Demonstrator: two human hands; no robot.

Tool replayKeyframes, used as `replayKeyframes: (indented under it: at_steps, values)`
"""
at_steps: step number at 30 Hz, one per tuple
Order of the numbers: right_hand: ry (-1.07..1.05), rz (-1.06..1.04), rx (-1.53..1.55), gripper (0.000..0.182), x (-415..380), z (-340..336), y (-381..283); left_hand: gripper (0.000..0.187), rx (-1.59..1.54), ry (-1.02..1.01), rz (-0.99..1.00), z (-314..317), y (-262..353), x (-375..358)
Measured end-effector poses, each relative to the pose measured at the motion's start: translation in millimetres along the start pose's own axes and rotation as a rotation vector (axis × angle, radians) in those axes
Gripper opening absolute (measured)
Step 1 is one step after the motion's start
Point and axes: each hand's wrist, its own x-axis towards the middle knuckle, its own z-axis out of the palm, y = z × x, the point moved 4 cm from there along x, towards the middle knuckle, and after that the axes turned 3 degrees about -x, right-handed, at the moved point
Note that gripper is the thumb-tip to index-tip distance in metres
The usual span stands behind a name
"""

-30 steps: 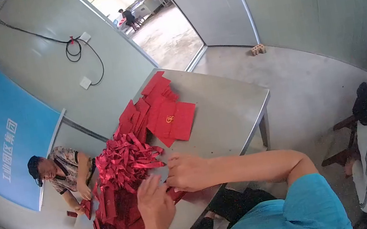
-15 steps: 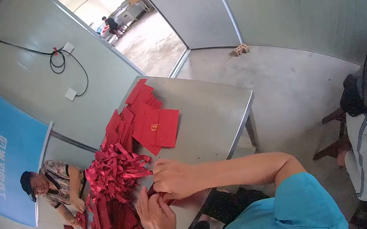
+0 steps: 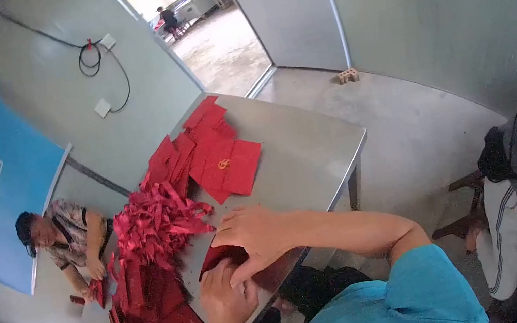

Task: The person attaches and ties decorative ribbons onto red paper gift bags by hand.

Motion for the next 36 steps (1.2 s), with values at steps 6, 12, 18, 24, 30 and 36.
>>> replayKeyframes:
  at_steps: [6,12,18,24,30,36]
  values:
    - [0.052,-0.028,0.235,0.042,6,8,4,0.019,0.145,-0.021,-0.004,18,-15,-1]
    - [0.242,0.741,0.737,0.01,-17,27,85,0.016,0.169,-0.001,-0.01,32,-17,-16]
    - [-0.134,0.654,0.423,0.009,20,83,98,0.018,0.197,-0.016,0.006,74,-37,-44]
    - [-0.208,0.236,0.17,0.026,45,135,120,0.013,0.111,-0.053,-0.028,90,-58,-60]
    - [-0.205,0.087,0.085,0.018,50,149,124,0.008,0.14,-0.132,-0.018,103,-56,-59]
    - [-0.114,0.121,0.206,0.015,47,151,116,0.006,0.152,-0.193,0.001,117,-52,-41]
